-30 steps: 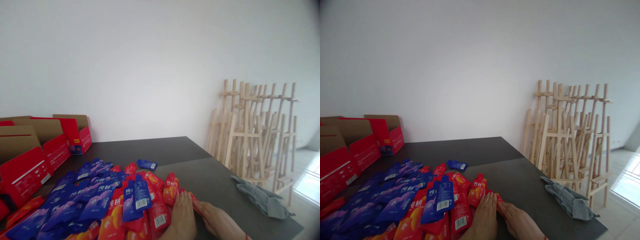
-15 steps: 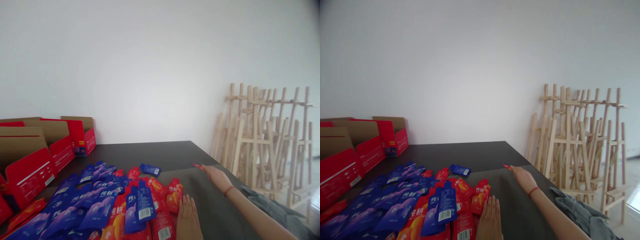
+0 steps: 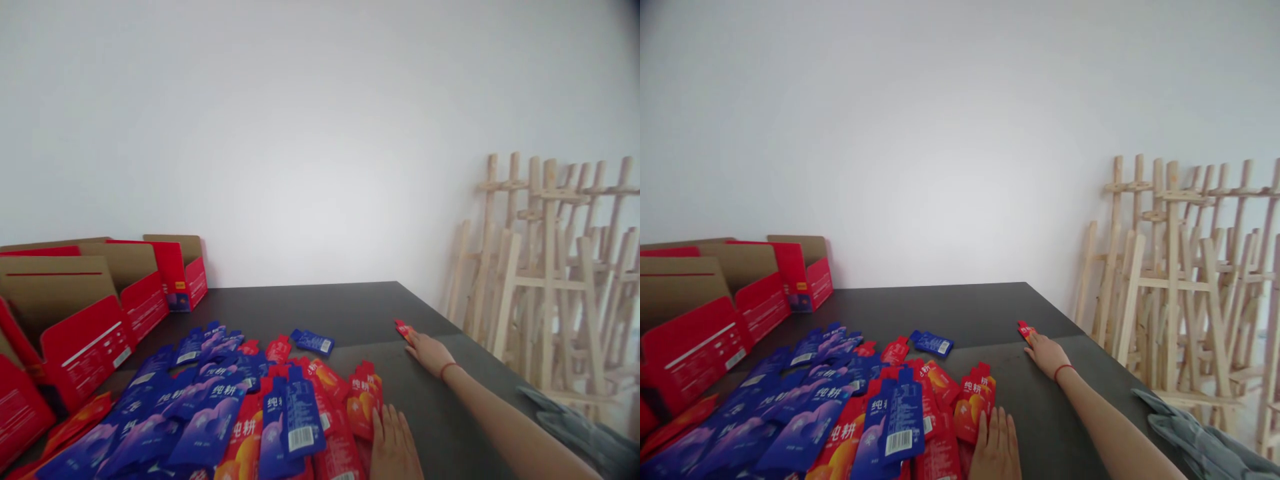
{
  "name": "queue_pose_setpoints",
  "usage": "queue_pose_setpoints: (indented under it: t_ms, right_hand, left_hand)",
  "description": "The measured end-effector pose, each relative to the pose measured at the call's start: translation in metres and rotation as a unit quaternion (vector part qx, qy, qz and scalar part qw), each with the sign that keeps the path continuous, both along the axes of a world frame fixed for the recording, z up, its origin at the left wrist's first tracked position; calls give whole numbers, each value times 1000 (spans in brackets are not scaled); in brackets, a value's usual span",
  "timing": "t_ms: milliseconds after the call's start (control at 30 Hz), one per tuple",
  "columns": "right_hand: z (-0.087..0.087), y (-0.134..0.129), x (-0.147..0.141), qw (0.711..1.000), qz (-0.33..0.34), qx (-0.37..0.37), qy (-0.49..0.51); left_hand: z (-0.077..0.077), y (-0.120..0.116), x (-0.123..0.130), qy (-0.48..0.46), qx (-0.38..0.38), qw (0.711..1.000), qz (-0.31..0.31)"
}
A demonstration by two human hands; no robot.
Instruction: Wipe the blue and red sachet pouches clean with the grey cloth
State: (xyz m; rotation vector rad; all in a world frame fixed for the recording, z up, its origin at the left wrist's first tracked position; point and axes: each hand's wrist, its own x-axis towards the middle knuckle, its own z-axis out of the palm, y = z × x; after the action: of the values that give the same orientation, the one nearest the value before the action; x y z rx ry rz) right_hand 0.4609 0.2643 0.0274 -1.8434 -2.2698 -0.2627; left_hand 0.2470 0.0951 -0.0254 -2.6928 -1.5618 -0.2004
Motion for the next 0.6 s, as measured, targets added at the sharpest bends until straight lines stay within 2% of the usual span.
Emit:
queue_pose_setpoints:
  t_ms: [133,300,400,467,567,600]
  right_hand:
    - [-7,-10,-3,999,-34,-30,-14]
    - [9,-24,-17,998,-46,-35,-14]
    - [18,-43,-45,1000,-19,-21,-2]
    - [18,-63,-72,999,24,-27,12]
    - [11,-100,-114,994,89,-46,43]
    - [8,-112,-126,988,108,-66,85]
  left_hand:
    - [11,-8,-5,2,-13,1000,-1]
    - [25,-17,-17,-3,51,997,-51]
    - [33,-15,-22,-18,102,994,-19]
    - [44,-9,-28,-6,110,994,13]
    - [71,3,-45,41,72,995,48]
    - [81,6,-51,50,52,996,55]
